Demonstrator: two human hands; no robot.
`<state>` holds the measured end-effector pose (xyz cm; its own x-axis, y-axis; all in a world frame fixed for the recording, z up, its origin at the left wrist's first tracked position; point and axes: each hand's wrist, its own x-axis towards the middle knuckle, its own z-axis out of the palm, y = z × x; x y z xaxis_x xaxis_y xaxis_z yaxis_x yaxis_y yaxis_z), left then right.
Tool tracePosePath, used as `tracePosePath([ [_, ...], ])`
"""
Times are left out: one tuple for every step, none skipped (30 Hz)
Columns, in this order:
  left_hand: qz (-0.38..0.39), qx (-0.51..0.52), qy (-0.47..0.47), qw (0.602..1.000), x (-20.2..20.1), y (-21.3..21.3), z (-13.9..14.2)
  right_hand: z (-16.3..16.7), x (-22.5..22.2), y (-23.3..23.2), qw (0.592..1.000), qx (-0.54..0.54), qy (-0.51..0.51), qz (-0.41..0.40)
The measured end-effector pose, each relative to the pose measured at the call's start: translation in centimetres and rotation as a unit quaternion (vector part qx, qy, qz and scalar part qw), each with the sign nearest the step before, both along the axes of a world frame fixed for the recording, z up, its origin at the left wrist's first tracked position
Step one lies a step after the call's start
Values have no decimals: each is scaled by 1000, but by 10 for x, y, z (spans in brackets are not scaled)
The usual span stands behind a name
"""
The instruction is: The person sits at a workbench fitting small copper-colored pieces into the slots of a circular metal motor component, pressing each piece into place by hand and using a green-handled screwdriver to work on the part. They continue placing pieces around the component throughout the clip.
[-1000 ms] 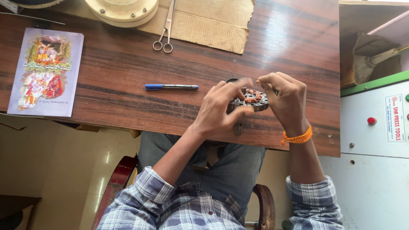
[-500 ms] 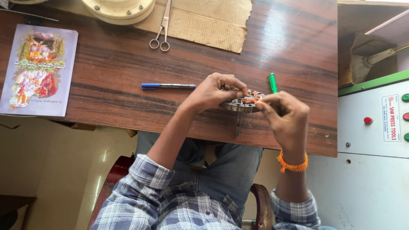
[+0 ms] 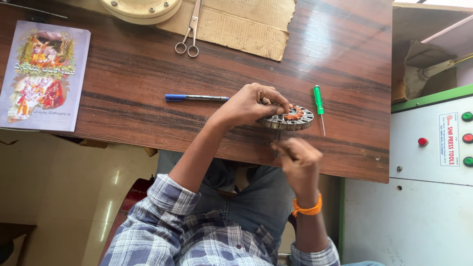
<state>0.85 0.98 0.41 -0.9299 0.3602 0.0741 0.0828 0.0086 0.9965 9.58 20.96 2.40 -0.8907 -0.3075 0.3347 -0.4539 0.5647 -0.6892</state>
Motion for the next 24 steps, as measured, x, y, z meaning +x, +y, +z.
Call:
tracePosePath([
  [25,-7,43,999,4,0,1,-5,2,-2,1000,-9,-9,-14],
  [51,-15,85,995,13,1,2,-11,5,-3,999,-17,-18,-28],
  [75,-23,127,989,22,3,2,-15,7,-3,998,-26,-27,-42],
  [107,-49,193,974,33,7,1,-19,9,0,998,-26,-14,-48],
  [134,-75,259,954,45,12,0,-22,10,3,998,-28,-2,-56],
  [156,-101,323,928,53,16,-2,-26,12,6,997,-30,8,-67],
  [167,-128,327,921,58,19,-4,-31,16,9,995,-30,-8,-91],
  [178,-153,331,914,60,24,-7,-35,18,13,993,-29,-24,-114],
  [191,-176,337,905,60,27,-9,-38,18,20,990,-26,-38,-136],
  [193,-178,341,903,59,29,-12,-39,16,28,991,-36,-16,-126],
  [195,-182,346,900,58,30,-14,-39,14,37,992,-47,5,-115],
  [197,-187,350,896,57,30,-16,-38,11,45,993,-59,25,-103],
  [198,-189,350,896,56,30,-17,-36,6,53,991,-39,50,-117],
  [198,-191,349,896,55,30,-18,-34,-1,60,988,-18,73,-132],
  [199,-192,349,895,56,30,-19,-32,-4,64,984,4,98,-147],
  [199,-194,349,895,56,30,-20,-28,-7,67,985,-4,114,-128],
  [201,-196,348,894,56,31,-20,-22,-11,71,985,-12,131,-109],
  [204,-199,346,894,57,31,-21,-14,-16,73,985,-19,147,-88],
  [206,-198,350,892,57,33,-22,-7,-16,74,985,-2,155,-72],
  [209,-198,354,890,57,33,-22,1,-16,73,985,13,162,-55],
  [212,-199,359,887,57,33,-23,8,-20,70,984,28,169,-38],
  [212,-205,359,886,57,34,-24,14,-27,65,982,41,186,-18],
  [212,-211,359,884,57,35,-24,20,-35,62,978,53,202,3],
  [211,-217,359,883,56,35,-25,26,-43,57,973,65,218,24],
])
